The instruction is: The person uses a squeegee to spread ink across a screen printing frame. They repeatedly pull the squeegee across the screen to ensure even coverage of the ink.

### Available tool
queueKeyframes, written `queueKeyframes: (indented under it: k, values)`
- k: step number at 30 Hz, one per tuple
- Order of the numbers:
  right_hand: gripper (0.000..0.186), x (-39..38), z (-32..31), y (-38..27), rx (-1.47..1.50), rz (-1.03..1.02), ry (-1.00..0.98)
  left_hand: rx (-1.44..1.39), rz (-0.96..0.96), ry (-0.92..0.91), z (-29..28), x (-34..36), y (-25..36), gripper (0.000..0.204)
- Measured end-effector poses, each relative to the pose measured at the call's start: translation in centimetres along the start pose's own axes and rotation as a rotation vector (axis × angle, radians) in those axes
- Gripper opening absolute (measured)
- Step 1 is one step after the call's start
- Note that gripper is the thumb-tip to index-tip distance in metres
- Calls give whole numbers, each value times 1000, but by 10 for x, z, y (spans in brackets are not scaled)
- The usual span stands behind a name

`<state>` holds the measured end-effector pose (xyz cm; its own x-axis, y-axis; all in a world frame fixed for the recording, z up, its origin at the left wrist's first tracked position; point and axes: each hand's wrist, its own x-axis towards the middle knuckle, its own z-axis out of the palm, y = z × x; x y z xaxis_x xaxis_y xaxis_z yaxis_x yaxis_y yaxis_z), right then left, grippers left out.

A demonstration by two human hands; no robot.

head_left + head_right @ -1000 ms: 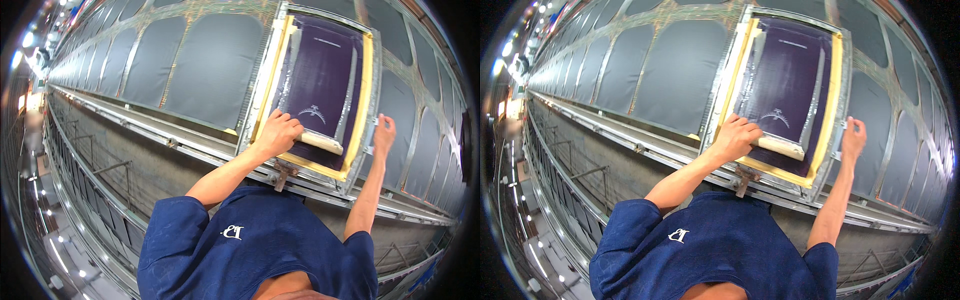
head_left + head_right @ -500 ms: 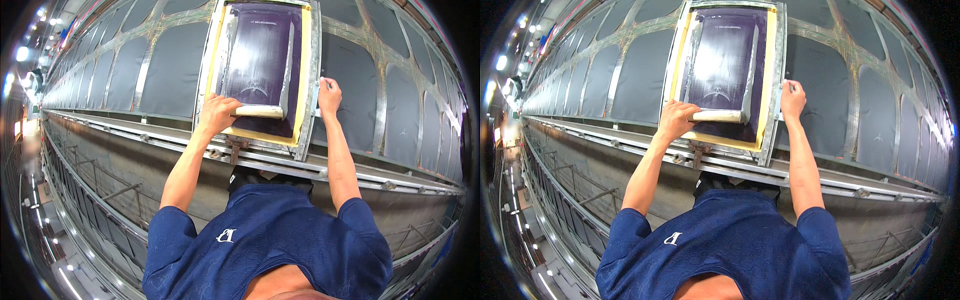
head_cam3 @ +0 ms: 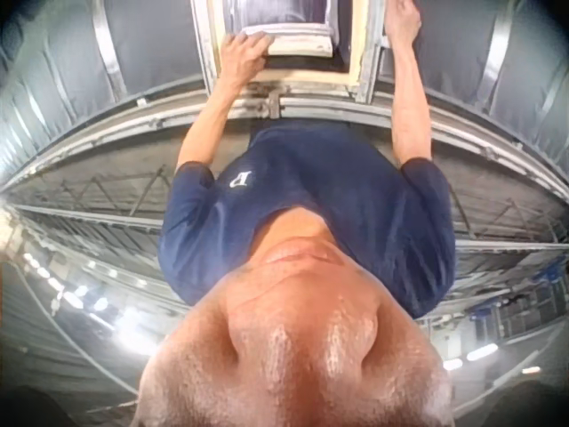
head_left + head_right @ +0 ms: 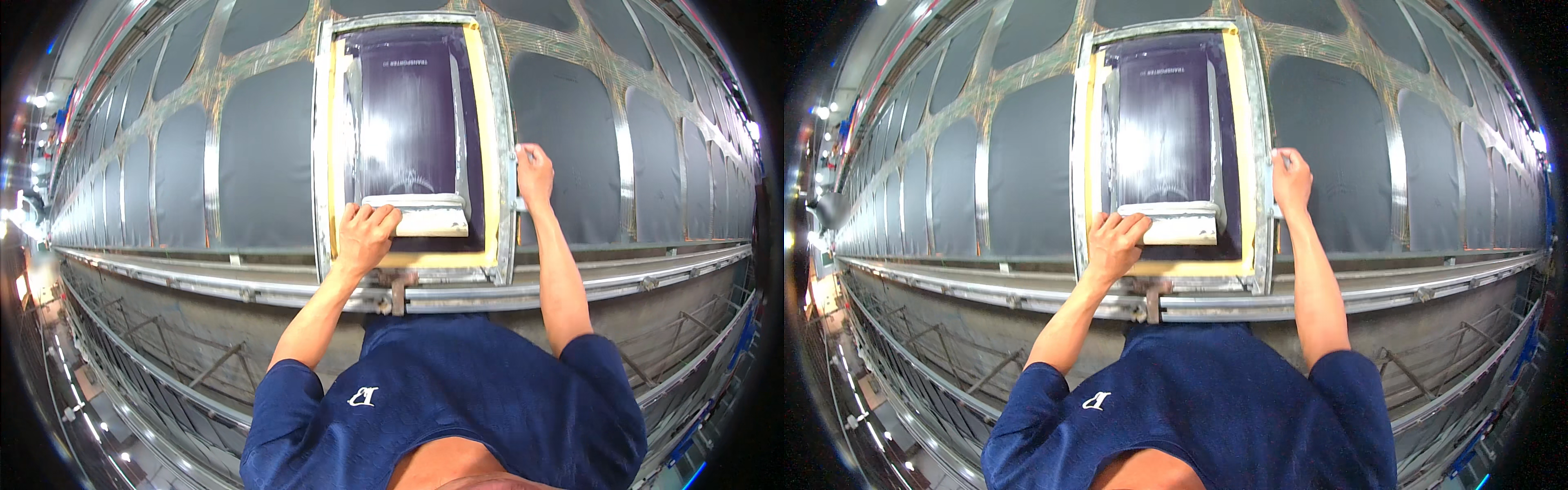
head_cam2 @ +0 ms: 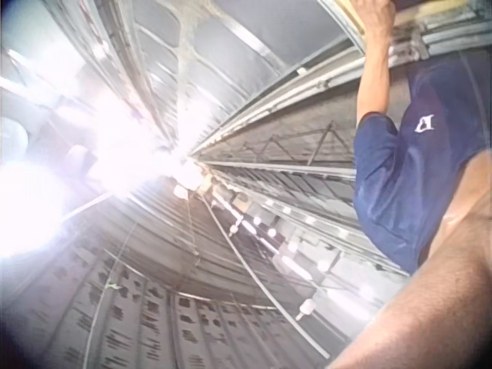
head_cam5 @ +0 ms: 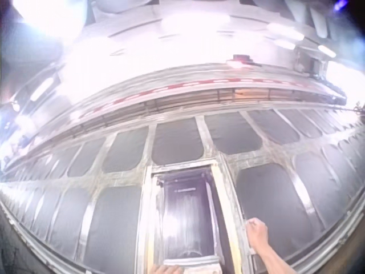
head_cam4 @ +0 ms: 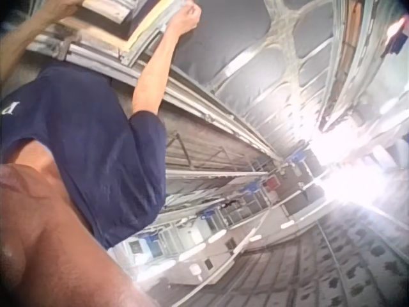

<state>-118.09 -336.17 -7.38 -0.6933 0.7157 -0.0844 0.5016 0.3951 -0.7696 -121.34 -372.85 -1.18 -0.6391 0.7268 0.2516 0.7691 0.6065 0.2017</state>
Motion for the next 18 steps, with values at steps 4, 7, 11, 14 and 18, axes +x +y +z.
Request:
queueKeyframes:
  k: [4,7,11,14,18]
  values:
    - [29,-1,-20,-38,-128,173,-231,3,14,58,27,89,-72,41]
    - [31,32,-34,-51,-492,-42,-410,59,46,140,47,176,-133,39]
    - [48,116,10,-135,-63,-641,-171,-84,40,-90,38,278,-186,19]
    - [53,175,46,-205,-271,-898,-257,-130,-104,-270,19,321,-189,30]
    - [48,231,115,-237,-653,-795,-588,-51,-148,-385,28,352,-211,38]
